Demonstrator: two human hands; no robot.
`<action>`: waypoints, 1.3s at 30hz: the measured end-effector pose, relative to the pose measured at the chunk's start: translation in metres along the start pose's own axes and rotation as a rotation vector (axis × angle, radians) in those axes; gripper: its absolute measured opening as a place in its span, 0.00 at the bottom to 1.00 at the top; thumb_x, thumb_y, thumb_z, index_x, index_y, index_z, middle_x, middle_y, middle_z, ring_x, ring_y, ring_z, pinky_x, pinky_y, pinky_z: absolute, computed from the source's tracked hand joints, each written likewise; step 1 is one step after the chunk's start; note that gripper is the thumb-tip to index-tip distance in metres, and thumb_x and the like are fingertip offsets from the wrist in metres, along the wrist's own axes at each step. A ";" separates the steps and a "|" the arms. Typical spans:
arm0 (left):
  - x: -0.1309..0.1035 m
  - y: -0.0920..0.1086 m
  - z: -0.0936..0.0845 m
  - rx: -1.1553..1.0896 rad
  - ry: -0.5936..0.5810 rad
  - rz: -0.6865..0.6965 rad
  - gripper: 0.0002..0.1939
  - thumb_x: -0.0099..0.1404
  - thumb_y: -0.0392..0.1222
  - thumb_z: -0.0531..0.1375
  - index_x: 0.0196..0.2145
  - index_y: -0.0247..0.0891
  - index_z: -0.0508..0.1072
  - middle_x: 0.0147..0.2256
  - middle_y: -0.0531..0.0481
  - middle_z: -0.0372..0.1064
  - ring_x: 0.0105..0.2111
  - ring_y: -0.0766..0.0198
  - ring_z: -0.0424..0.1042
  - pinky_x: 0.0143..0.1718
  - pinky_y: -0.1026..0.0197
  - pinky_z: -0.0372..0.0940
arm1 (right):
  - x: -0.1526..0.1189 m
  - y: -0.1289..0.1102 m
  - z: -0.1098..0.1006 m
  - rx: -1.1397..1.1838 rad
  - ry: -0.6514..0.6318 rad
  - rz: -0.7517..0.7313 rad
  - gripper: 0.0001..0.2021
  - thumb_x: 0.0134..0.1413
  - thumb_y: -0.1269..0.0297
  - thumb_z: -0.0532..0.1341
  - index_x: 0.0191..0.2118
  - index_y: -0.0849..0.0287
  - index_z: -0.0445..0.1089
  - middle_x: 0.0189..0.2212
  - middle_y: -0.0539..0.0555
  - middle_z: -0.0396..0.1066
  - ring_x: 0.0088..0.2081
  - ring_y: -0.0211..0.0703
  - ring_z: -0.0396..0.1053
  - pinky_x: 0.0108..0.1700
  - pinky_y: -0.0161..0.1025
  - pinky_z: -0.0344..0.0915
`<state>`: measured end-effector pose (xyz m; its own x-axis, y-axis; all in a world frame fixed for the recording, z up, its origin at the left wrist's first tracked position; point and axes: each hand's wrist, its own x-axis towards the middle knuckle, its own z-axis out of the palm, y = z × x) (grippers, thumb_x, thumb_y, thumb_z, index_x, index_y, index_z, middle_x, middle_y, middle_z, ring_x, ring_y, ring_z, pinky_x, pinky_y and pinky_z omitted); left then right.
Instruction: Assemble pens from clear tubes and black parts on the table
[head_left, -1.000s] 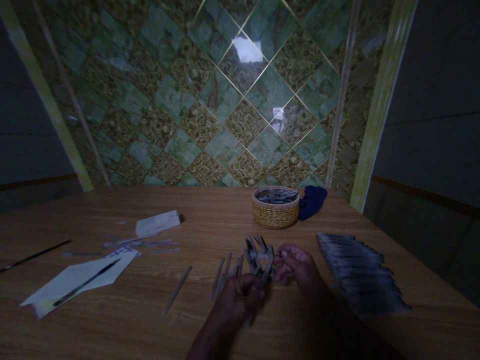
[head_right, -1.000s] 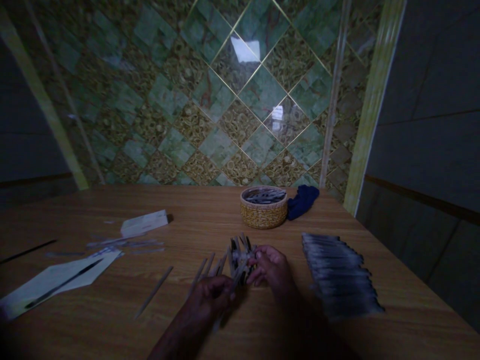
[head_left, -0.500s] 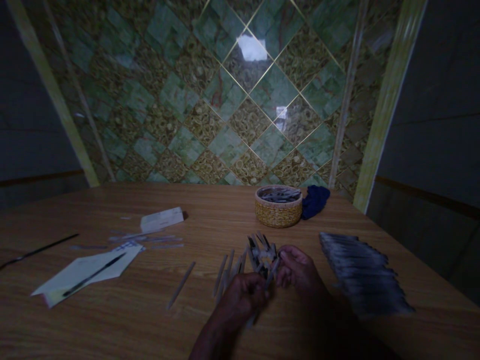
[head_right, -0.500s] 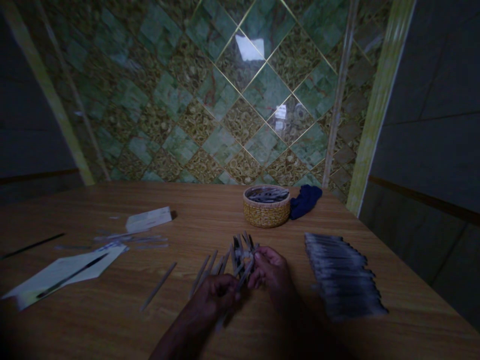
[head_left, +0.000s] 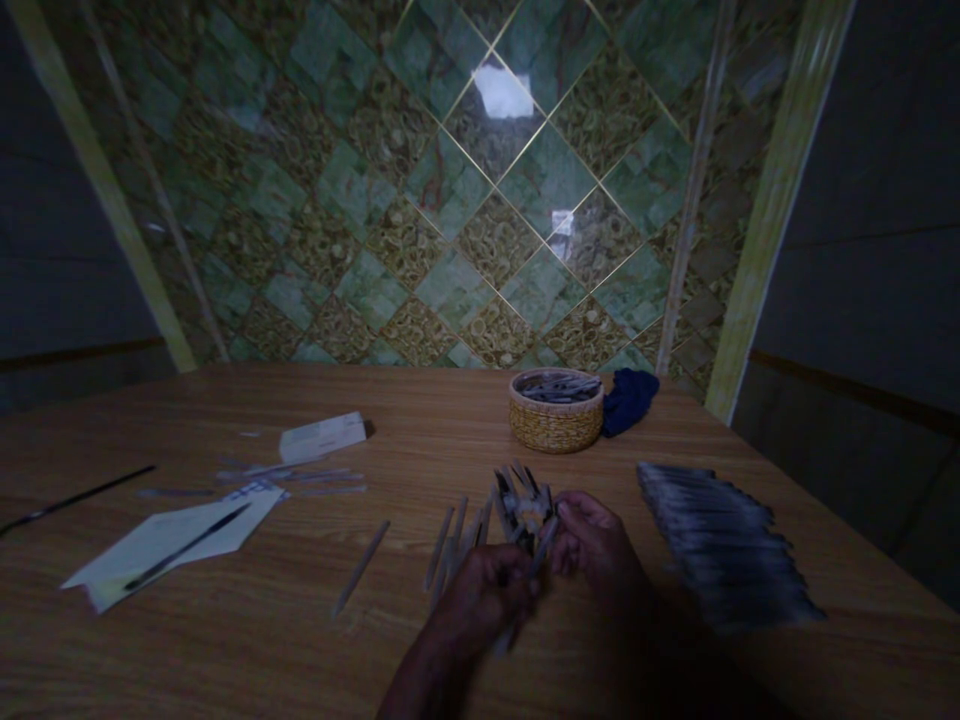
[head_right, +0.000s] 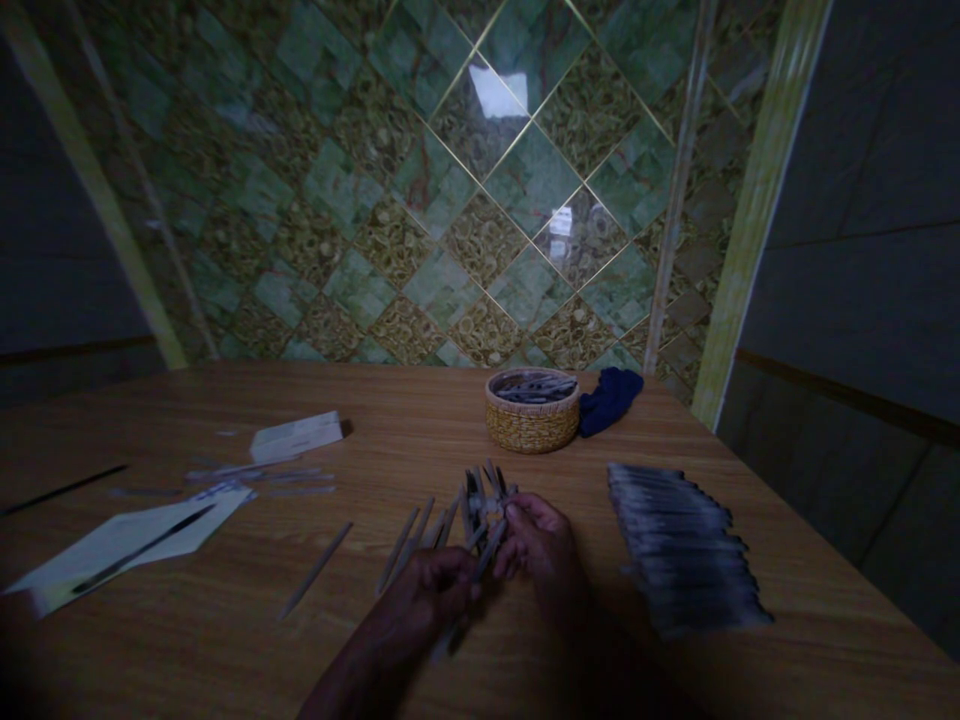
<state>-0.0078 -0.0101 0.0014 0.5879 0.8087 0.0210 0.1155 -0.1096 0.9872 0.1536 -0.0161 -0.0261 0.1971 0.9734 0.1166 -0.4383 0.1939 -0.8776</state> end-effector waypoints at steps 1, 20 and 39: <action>0.000 0.001 0.000 -0.003 -0.002 -0.004 0.06 0.51 0.39 0.61 0.19 0.40 0.72 0.17 0.52 0.65 0.17 0.65 0.59 0.20 0.63 0.51 | 0.000 0.000 0.000 0.004 -0.005 0.005 0.24 0.38 0.47 0.67 0.34 0.60 0.63 0.18 0.48 0.70 0.11 0.36 0.65 0.12 0.28 0.52; 0.000 0.000 -0.002 0.013 -0.003 -0.051 0.08 0.53 0.40 0.60 0.19 0.39 0.71 0.16 0.52 0.64 0.15 0.65 0.59 0.18 0.64 0.51 | 0.001 0.002 -0.006 0.032 0.017 0.026 0.23 0.35 0.49 0.69 0.31 0.60 0.63 0.20 0.48 0.71 0.11 0.35 0.65 0.12 0.28 0.54; 0.002 -0.010 -0.012 0.138 -0.087 -0.069 0.07 0.52 0.39 0.57 0.19 0.37 0.65 0.16 0.55 0.60 0.16 0.69 0.57 0.20 0.65 0.50 | 0.008 -0.002 -0.034 -0.316 -0.184 0.106 0.26 0.34 0.44 0.67 0.33 0.63 0.66 0.19 0.51 0.72 0.13 0.37 0.66 0.14 0.31 0.58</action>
<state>-0.0175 -0.0007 -0.0065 0.6413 0.7645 -0.0659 0.2633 -0.1386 0.9547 0.1854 -0.0124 -0.0391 -0.0081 0.9972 0.0738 -0.1504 0.0718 -0.9860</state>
